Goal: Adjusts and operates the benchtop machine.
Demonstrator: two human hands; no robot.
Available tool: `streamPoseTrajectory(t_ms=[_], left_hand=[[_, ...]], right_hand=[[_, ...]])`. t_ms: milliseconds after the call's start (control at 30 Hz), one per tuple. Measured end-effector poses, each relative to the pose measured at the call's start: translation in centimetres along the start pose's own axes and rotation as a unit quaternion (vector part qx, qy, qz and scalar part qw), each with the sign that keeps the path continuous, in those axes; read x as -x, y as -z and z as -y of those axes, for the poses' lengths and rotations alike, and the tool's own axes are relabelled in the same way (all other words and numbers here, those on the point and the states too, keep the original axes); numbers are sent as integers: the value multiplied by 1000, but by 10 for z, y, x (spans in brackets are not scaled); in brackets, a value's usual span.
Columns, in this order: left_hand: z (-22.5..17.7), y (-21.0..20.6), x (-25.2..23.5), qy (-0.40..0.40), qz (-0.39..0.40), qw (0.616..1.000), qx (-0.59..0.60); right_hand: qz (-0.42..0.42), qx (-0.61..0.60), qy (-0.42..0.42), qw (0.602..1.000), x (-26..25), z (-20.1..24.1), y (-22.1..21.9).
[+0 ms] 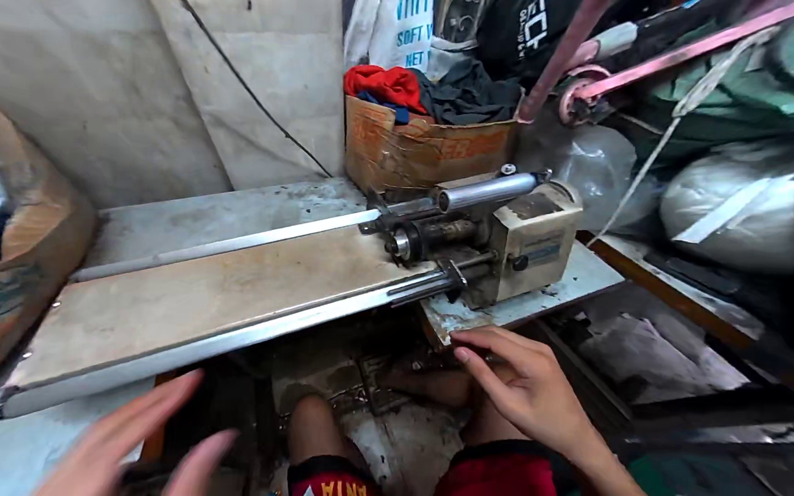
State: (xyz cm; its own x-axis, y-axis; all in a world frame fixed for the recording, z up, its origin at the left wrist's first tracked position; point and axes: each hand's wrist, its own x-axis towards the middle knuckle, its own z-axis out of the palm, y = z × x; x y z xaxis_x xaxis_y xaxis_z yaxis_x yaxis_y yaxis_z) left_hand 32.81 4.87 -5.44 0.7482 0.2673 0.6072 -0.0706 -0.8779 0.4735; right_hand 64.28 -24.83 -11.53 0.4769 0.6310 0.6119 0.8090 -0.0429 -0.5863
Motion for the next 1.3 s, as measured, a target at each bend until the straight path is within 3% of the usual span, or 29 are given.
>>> streamPoseTrajectory(t_ms=[100,267,400,567,700,833,1033,1200,1300], left_hand=[[-26,-99,-102,-88,-38,995,2],[5,-171,-205,-216,96,968,-77],[16,-179,-219,-268,86,952,-121],[19,-185,-213,-308,75,936,-155],[29,-179,-218,-343,114,914,-185],[32,-176,-216,-321,114,921,-192],[14,-170,-228,-266,10,952,-151],[12,-166,-258,-76,48,995,-34],[18,-167,-276,48,103,993,10]], right_hand=[[-23,32,-5,999,12,-3,10],[-111,99,-100,984,71,-29,68],[-158,156,-145,964,110,-50,92],[-170,218,-170,946,92,-67,115],[-170,347,-297,873,83,-121,168],[-161,429,-371,808,92,-174,222],[-18,461,-363,810,86,-221,267],[-8,479,-341,809,76,-214,263],[-28,460,-240,854,71,-180,242]])
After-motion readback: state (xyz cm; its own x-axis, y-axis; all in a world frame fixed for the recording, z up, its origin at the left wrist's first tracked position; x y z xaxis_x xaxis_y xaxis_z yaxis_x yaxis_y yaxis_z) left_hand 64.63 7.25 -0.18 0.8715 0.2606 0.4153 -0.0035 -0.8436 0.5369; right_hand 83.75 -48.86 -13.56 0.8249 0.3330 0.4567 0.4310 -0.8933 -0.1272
